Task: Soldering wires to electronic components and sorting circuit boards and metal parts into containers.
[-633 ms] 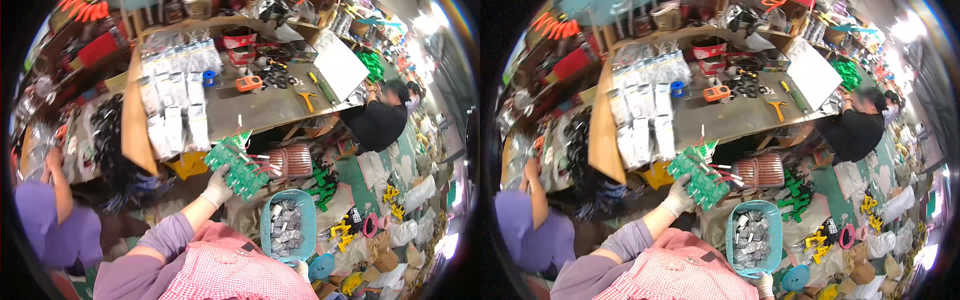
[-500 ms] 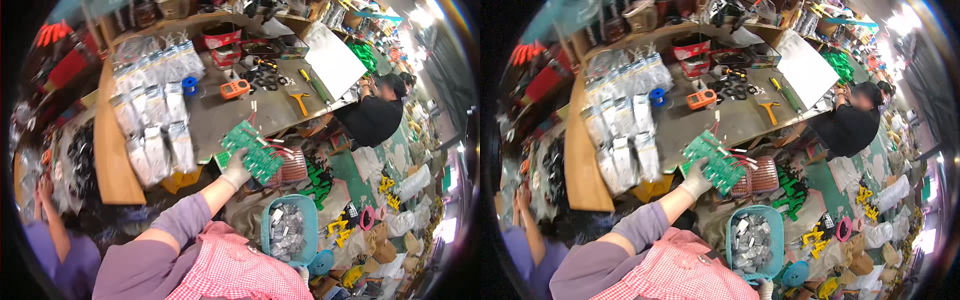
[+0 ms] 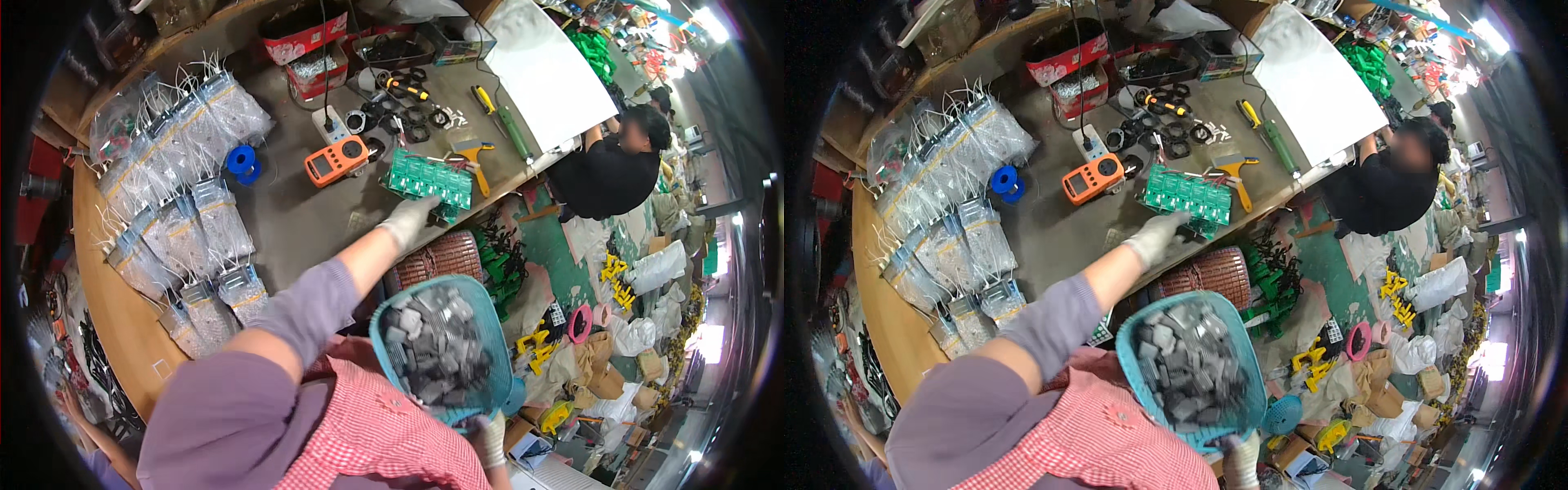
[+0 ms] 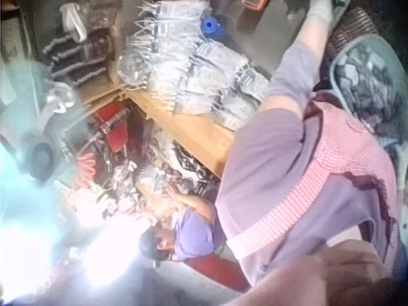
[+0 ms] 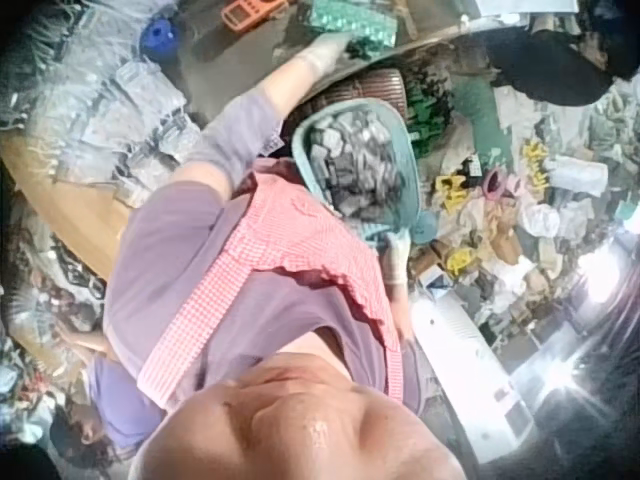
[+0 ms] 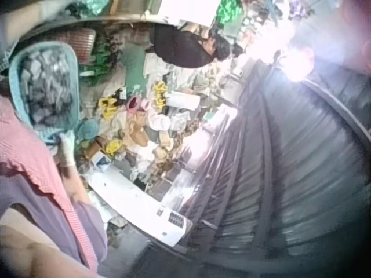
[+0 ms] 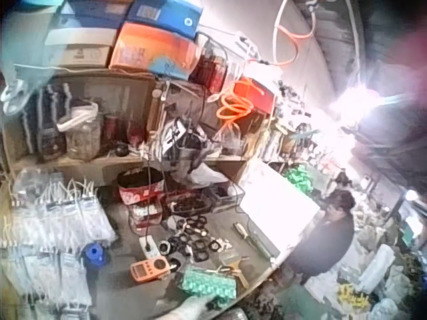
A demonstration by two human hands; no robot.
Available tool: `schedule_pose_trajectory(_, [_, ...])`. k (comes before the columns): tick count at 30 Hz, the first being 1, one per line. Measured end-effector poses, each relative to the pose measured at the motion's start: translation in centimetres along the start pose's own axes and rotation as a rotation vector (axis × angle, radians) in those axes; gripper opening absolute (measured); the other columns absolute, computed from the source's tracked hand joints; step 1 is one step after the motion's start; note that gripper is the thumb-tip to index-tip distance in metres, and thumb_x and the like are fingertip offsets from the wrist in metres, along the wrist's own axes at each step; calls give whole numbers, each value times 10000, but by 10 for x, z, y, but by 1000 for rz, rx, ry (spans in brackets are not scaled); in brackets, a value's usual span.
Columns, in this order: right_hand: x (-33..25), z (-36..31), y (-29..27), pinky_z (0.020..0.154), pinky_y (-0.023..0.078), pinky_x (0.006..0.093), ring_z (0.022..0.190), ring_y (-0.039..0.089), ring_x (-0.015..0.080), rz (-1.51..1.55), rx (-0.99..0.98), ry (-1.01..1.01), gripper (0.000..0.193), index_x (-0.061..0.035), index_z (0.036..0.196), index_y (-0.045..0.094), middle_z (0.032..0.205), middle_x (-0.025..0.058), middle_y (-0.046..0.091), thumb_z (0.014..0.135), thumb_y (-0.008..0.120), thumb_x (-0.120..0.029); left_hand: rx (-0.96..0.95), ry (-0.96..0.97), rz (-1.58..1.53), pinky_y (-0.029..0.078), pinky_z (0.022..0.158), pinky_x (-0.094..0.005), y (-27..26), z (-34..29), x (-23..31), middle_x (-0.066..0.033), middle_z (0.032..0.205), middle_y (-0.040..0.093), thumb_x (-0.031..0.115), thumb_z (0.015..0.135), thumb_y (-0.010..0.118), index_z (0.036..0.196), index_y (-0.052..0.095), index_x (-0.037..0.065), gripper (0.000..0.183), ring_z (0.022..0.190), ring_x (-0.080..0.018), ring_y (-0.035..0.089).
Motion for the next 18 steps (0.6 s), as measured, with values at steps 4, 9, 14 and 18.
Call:
schedule_pose_trajectory(4, [-80,64,62,627,579,323,696,650,193,-136,-337,-108,477,48,1169,511,905,101,646,703,577,-30,-30,515,644,454,921,-312,-88,-104,45,-85,1018,663,215,937,552,1192,632,52,313,975,-159,598])
schedule_pose_trajectory(9, [-154,138,187,655,549,285,757,651,148,-562,-749,-109,491,17,1198,540,932,69,665,720,620,-62,592,719,633,479,913,-323,-187,-214,61,-152,1075,666,127,925,554,1114,651,5,245,1001,-228,627])
schedule_pose_trajectory(14, [-152,209,301,779,529,374,895,677,320,-1200,-929,-577,462,-25,1217,581,1028,187,689,755,598,-18,811,878,846,462,930,-308,-214,-242,16,-151,1116,635,128,934,532,1204,593,-10,309,1039,-205,602])
schedule_pose_trajectory(18, [-150,222,349,879,493,450,990,613,426,-1436,-876,-770,386,-41,1148,621,1025,231,669,780,594,-152,841,751,429,446,964,-324,-211,-247,12,-175,1130,632,112,911,577,1249,559,-15,361,1068,-228,599])
Point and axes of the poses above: each hand's wrist, its own z-axis towards the middle knuckle, its own y-axis out of the palm, x = y × z, the point moved 7 cm from there along z, towards the middle knuckle
